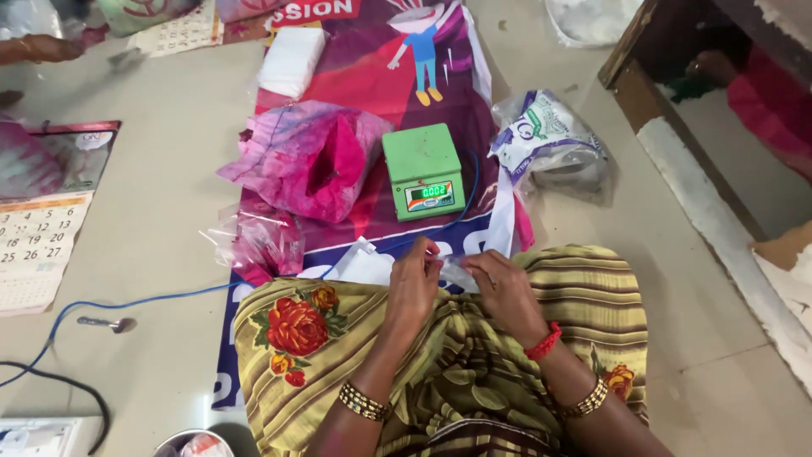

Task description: The person weighs out small amounts of pink powder using a digital scale and packages it into small plastic bags.

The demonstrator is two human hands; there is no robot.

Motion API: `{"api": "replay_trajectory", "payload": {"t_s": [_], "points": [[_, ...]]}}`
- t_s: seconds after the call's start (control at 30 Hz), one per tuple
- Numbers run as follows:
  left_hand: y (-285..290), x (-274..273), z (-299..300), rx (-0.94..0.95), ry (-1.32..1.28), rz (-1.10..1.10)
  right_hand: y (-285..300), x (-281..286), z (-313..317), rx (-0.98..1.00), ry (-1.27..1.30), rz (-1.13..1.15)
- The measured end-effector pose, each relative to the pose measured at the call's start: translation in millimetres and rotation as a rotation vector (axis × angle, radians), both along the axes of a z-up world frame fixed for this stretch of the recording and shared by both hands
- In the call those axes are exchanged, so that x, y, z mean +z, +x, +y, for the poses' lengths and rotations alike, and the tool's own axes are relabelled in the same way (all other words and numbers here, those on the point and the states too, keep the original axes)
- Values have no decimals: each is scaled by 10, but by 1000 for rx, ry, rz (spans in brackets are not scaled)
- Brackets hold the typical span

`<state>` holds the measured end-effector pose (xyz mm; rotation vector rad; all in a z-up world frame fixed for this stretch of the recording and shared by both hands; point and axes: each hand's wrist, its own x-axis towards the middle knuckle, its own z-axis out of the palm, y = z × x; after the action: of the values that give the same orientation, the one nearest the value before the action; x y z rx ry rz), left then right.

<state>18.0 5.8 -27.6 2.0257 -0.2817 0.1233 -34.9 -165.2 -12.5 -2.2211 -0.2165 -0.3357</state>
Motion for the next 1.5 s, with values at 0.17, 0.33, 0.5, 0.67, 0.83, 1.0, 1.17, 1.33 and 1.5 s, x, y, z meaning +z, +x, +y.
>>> {"api": "replay_trajectory", "payload": {"t_s": [0.17, 0.33, 0.5, 0.67, 0.83, 1.0, 1.17, 1.33, 1.5], "points": [[-47, 147, -54, -7, 78, -109, 9, 215, 104, 96, -129, -215], [-81, 278, -110, -92, 160, 48, 26, 125, 58, 81, -286, -215], [-100, 133, -39, -99, 285, -205, 28, -105, 34, 79, -487, -3], [-78, 20, 119, -75, 372, -308, 3, -75, 26, 184, -576, -141], [-172, -15, 47, -103, 361, -263, -29, 152, 105, 161, -651, -264], [-197, -35, 64, -161, 182, -213, -165, 330, 229, 246, -549, -235], [-184, -163, 65, -192, 210, -99, -166, 234, 183, 258, -573, -119], [-361, -238, -30, -261, 362, -186, -245, -67, 85, 253, -767, 143], [-539, -110, -96, -417, 357, -229, -272, -823, -190, 308, -777, 77]]}}
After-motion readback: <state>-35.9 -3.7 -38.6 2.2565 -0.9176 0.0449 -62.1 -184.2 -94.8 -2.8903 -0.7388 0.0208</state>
